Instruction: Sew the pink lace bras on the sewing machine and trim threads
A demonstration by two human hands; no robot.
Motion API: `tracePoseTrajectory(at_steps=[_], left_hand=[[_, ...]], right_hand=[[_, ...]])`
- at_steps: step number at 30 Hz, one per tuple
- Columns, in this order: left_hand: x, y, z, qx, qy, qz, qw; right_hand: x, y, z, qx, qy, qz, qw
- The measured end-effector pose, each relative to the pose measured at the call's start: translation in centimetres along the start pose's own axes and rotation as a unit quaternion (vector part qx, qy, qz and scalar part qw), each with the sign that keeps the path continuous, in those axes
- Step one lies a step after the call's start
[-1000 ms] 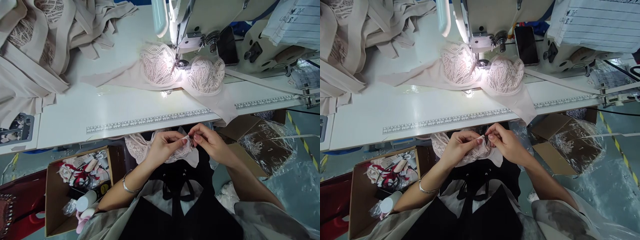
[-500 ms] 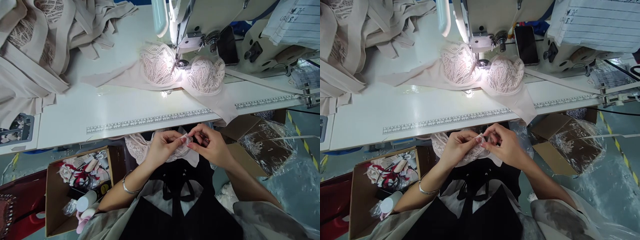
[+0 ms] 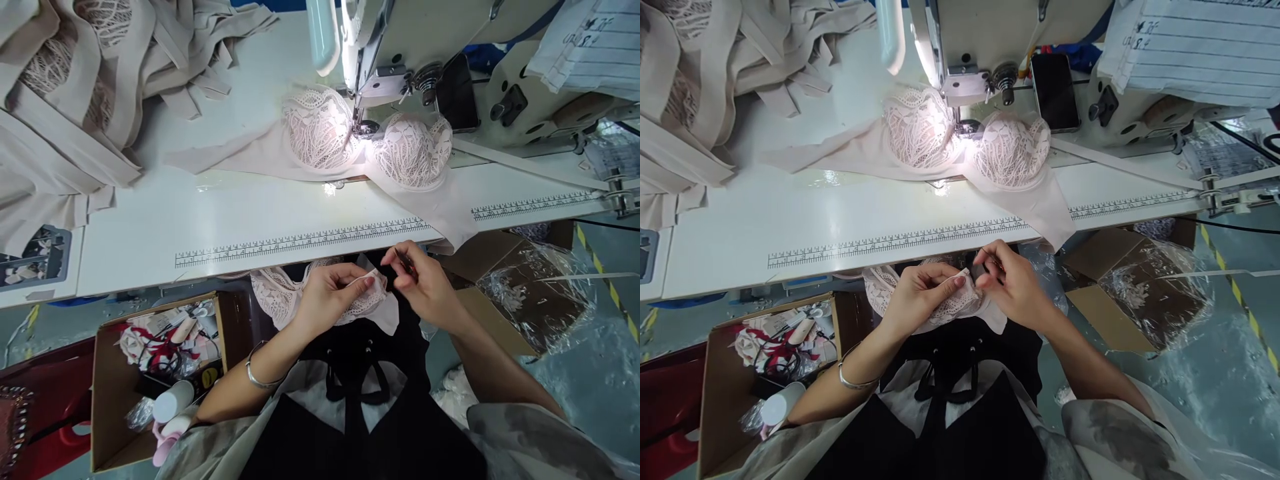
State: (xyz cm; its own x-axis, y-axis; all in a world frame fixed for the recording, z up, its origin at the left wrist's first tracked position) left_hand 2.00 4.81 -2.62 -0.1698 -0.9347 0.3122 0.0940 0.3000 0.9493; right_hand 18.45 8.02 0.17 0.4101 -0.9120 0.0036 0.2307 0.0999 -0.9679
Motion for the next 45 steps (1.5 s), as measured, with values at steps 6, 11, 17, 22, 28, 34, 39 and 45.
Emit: tracePoseTrajectory(at_steps=[6, 11, 17, 22, 28, 34, 39, 45], left_hand=[[-0.1, -0.1, -0.1, 0.03, -0.018, -0.001, 0.999], [-0.1, 0.1, -0.1, 0.016, -0.02, -0.007, 1.0], [-0.1, 0.4, 0.0, -0.001, -0.02, -0.022, 1.0], [0.0, 0.3, 0.1, -0.009, -0.006, -0.019, 1.0], [0.1, 0.1, 0.2, -0.004, 0.017, -0.009, 1.0], [0.1, 0.2, 0.1, -0.015, 0.005, -0.003, 1.0], [0.2, 0.4, 0.0, -0.005, 0.002, -0.006, 1.0], [0.3, 0.5, 0.0, -0.002, 0.018, -0.019, 1.0]], right_hand=[[-0.8, 0.3, -0.2, -0.007, -0.122, -0.059, 0.991], [-0.7, 0.3, -0.9, -0.066, -0.127, -0.083, 0.986], [-0.6, 0.8, -1.4, -0.106, -0.11, -0.092, 0.984], [-0.4, 1.1, -1.6, -0.131, -0.057, -0.112, 0.983], [-0.2, 1.6, -0.6, -0.17, 0.003, -0.085, 0.982], [-0.2, 0.1, -1.0, -0.019, -0.002, 0.0, 1.0], [0.2, -0.5, -0.8, 0.023, 0.066, 0.047, 0.996], [0.8, -0.9, -0.8, 0.081, 0.08, 0.08, 0.99]])
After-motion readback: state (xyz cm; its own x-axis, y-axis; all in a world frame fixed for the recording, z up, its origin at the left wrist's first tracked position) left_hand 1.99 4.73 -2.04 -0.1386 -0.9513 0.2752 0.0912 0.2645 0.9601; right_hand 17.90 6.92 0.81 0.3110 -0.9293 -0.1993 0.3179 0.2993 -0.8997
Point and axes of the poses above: each hand's wrist, its own x-axis away from the middle knuckle, its own z-axis out of the back of the hand, y = z × x, the point moved 5 cm from there along -x, towards the middle knuckle, and after that the axes turned 9 degrees about -x, right-handed, at the moved point
